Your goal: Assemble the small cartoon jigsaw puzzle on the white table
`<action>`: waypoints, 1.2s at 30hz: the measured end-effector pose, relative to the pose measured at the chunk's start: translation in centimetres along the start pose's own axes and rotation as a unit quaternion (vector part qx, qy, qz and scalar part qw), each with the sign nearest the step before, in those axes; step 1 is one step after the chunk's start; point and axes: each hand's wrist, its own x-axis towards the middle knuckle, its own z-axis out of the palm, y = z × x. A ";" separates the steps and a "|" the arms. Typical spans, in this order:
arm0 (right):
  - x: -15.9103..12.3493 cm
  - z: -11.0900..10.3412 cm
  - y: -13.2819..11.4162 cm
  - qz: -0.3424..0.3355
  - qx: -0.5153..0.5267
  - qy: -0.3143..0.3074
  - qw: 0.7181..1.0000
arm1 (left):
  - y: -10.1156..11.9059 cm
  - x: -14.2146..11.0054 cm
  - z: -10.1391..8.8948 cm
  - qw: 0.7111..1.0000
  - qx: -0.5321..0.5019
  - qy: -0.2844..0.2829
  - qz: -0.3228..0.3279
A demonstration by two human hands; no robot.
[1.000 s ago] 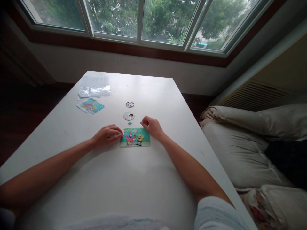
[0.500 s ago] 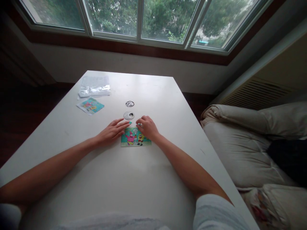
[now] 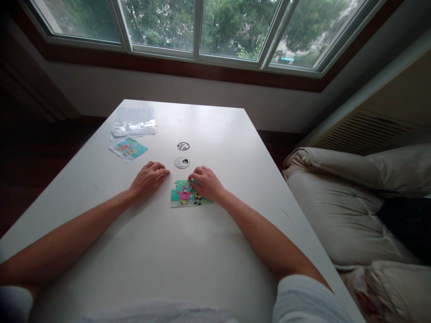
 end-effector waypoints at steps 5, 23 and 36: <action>0.0 0.1 -0.6 -0.007 -0.019 -0.012 1.000 | -0.3 -0.1 -0.3 1.000 -0.011 -0.003 -0.023; -0.2 0.2 -0.1 -0.012 -0.017 -0.005 1.000 | 0.3 -0.5 -0.7 0.996 -0.049 -0.003 -0.068; 0.2 0.6 -0.5 0.001 -0.040 -0.008 0.999 | 0.8 -0.2 -0.1 0.977 -0.175 0.010 -0.121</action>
